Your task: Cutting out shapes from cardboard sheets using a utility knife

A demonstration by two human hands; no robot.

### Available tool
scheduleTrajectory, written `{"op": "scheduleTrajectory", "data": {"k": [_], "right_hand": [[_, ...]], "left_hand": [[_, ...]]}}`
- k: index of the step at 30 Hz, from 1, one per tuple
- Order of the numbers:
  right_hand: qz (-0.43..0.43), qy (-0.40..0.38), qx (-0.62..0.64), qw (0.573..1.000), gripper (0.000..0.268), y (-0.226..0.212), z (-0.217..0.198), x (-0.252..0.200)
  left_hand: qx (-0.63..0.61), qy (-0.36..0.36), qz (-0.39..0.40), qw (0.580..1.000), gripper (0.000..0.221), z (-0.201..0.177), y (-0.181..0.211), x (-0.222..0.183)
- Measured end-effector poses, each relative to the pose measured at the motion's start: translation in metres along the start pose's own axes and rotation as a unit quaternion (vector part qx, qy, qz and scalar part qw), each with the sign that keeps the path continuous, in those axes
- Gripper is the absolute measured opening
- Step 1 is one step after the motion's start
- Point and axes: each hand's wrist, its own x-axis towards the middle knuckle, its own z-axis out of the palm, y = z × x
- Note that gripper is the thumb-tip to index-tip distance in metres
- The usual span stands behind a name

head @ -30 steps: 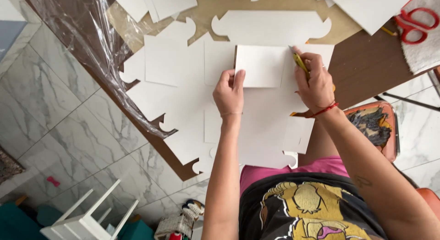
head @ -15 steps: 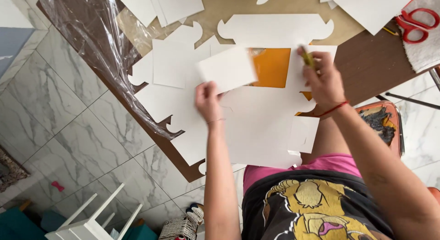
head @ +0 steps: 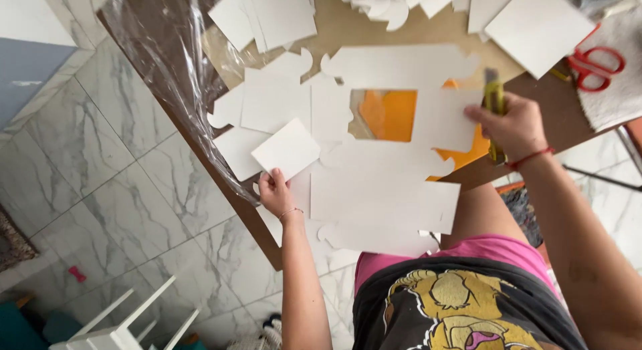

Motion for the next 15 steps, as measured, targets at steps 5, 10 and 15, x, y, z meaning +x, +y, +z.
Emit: {"op": "scheduleTrajectory", "data": {"k": [5, 10, 15], "right_hand": [[-0.298, 0.012, -0.142, 0.944, 0.015, -0.014, -0.025, -0.036], [-0.339, 0.107, -0.045, 0.933, 0.035, -0.030, -0.067, -0.022], [-0.110, 0.136, 0.404, 0.898, 0.013, -0.084, -0.102, 0.025]], "left_hand": [[-0.192, 0.040, -0.079, 0.977, 0.020, -0.001, 0.017, -0.003], [-0.218, 0.093, -0.143, 0.961, 0.021, -0.022, 0.055, -0.035], [-0.239, 0.088, -0.174, 0.951, 0.015, -0.029, 0.040, -0.056]]}}
